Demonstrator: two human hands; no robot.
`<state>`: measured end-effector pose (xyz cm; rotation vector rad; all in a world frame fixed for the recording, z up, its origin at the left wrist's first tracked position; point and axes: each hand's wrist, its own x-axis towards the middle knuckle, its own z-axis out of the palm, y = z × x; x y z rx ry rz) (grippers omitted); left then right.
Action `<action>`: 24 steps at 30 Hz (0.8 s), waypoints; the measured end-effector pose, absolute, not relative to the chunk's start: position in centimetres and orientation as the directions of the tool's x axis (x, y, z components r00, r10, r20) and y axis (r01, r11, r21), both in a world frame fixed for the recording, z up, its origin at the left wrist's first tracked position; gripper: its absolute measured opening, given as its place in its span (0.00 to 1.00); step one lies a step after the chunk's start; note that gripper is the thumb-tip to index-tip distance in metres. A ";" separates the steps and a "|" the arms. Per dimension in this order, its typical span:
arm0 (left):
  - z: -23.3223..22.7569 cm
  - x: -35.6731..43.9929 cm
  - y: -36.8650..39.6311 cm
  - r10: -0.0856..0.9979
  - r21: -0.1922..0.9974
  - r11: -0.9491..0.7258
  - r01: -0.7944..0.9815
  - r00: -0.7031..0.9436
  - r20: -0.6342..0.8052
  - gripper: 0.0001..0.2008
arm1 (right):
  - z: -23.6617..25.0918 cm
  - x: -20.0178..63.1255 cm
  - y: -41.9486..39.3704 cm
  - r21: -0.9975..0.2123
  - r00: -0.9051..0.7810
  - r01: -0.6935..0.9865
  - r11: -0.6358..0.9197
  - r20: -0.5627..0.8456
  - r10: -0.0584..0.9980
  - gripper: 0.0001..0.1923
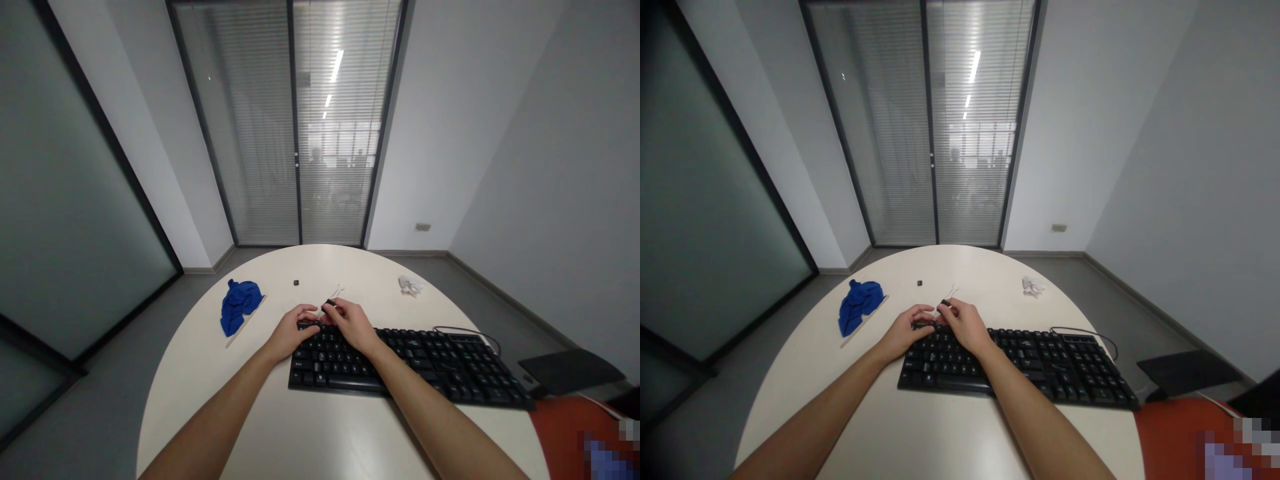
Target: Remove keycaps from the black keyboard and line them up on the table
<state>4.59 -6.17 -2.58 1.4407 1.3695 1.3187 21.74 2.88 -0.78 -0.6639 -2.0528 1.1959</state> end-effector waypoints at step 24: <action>-0.4 4.9 -7.9 0.904 0.489 -0.259 0.833 0.031 0.427 0.09 | -0.7 21.8 2.9 -0.893 -0.600 0.126 0.432 0.279 0.750 0.19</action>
